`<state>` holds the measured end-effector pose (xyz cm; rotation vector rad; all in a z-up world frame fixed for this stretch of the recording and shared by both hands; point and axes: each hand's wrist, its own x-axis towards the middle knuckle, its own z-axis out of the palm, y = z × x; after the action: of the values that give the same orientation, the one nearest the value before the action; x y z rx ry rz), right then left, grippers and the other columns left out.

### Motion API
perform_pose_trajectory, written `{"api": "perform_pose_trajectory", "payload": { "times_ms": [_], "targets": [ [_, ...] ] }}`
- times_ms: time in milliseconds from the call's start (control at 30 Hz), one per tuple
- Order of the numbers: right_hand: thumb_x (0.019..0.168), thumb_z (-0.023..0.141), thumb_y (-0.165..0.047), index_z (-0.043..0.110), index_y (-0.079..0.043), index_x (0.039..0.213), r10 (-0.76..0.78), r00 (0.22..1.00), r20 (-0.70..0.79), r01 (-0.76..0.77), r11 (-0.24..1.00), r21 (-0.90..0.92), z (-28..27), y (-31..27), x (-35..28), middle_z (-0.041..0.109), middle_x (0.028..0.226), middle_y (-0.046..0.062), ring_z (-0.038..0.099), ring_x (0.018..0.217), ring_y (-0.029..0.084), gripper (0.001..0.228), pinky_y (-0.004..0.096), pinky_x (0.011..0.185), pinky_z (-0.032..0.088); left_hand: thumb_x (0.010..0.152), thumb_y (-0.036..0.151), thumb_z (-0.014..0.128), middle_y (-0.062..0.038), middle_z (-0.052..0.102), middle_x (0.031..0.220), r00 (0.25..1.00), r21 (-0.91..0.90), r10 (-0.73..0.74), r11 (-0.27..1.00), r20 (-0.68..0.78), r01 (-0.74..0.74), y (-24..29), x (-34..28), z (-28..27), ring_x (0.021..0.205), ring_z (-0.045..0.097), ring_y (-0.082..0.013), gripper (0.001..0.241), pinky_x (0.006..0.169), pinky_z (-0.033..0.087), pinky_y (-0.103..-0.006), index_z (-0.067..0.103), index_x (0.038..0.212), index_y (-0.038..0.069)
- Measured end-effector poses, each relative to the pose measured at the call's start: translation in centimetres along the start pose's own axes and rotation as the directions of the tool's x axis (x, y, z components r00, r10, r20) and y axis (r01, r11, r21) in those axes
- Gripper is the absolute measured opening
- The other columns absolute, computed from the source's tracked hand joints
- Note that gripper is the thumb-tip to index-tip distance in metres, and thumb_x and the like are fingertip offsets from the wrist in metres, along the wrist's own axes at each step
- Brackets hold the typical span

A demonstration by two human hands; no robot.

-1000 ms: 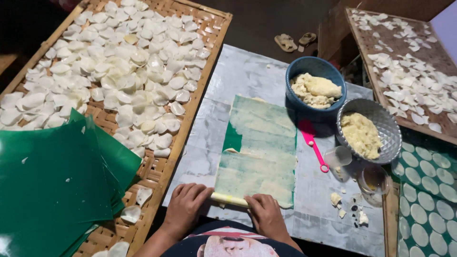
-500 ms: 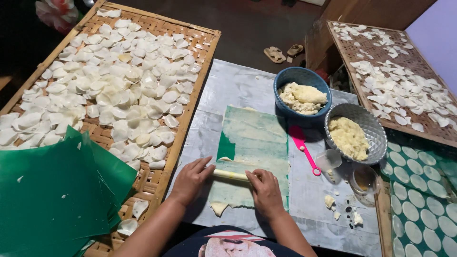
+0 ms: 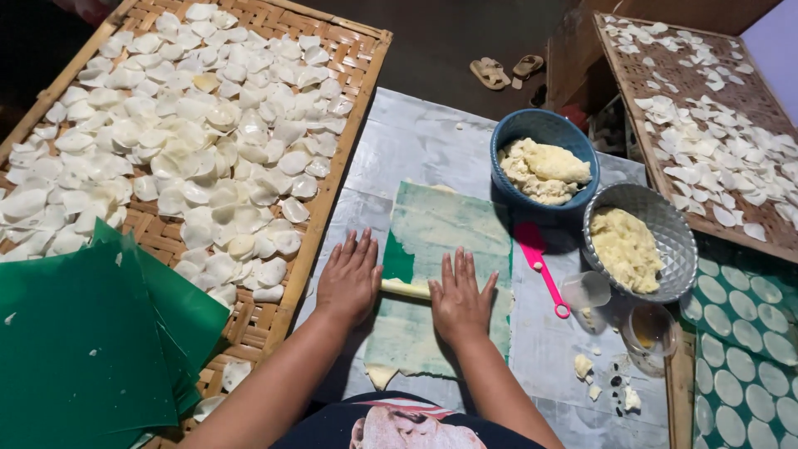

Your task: Rolling out dough into thin sheets and then rolling them into cylinders on a marble slab

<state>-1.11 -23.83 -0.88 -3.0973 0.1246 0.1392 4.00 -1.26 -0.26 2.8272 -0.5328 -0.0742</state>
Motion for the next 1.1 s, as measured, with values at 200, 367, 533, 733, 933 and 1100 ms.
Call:
{"api": "perform_pose_trajectory", "payload": {
  "times_ms": [200,367,533,733,933,1100],
  "targets": [
    [0.105,0.020,-0.054,0.010,-0.032,0.165,0.075,0.985,0.154,-0.073,0.997,-0.023,0.0,0.8,5.7,0.002,0.175,0.005,-0.001,0.161,0.023,0.065,0.070,0.121,0.000,0.107,0.044,0.020,-0.009,0.008,0.174,0.991,0.008,-0.077,0.997,0.110,0.076,-1.1,5.7,2.2,0.160,0.004,-0.0297,0.066,0.128,0.002,-0.0498,0.018,0.165,0.013],
    [0.104,0.022,-0.057,0.012,-0.027,0.166,0.060,0.990,0.131,-0.058,0.998,-0.017,-1.4,0.3,5.5,0.002,0.174,0.008,-0.001,0.161,0.024,0.069,0.070,0.122,0.000,0.107,0.045,0.019,-0.009,0.001,0.174,0.983,0.015,-0.120,0.993,0.139,0.119,-0.5,5.6,0.9,0.160,0.000,-0.0288,0.067,0.128,-0.002,-0.0505,0.013,0.165,0.012],
    [0.106,0.023,-0.056,0.014,-0.019,0.165,0.035,0.989,0.146,-0.031,0.999,-0.027,-1.7,-0.4,0.1,0.005,0.174,0.011,0.003,0.160,0.026,0.070,0.069,0.121,0.001,0.107,0.045,0.015,-0.010,0.003,0.174,0.975,0.023,-0.136,0.991,0.173,0.134,1.5,-0.1,-1.7,0.160,0.001,-0.0292,0.067,0.127,-0.003,-0.0504,0.013,0.165,0.012],
    [0.105,0.029,-0.054,0.020,-0.016,0.163,-0.049,0.999,0.016,0.049,0.998,-0.029,0.2,0.0,-1.7,0.011,0.172,0.016,0.007,0.159,0.029,0.070,0.073,0.118,0.004,0.108,0.046,0.016,-0.006,0.007,0.174,0.980,0.022,-0.137,0.991,0.147,0.136,1.6,-2.4,0.1,0.158,0.004,-0.0305,0.064,0.126,0.001,-0.0514,0.015,0.165,0.017],
    [0.104,0.019,-0.055,0.014,-0.029,0.165,0.081,0.991,0.106,-0.079,0.997,-0.026,-0.7,0.2,6.3,0.007,0.174,0.008,0.004,0.161,0.024,0.067,0.071,0.120,0.002,0.108,0.045,0.015,-0.007,0.005,0.174,0.981,0.006,-0.131,0.991,0.140,0.131,-0.1,5.2,-0.1,0.159,0.001,-0.0288,0.065,0.127,-0.007,-0.0517,0.016,0.165,0.014],
    [0.101,0.030,-0.059,0.017,-0.028,0.165,0.123,0.991,0.058,-0.126,0.991,0.046,-0.1,0.7,8.7,0.006,0.174,0.009,0.002,0.161,0.025,0.073,0.070,0.122,0.005,0.106,0.045,0.020,-0.010,0.005,0.174,0.984,-0.007,-0.114,0.993,0.138,0.116,-0.5,7.5,0.1,0.160,0.002,-0.0290,0.067,0.127,-0.006,-0.0549,0.018,0.164,0.011]
  ]
}}
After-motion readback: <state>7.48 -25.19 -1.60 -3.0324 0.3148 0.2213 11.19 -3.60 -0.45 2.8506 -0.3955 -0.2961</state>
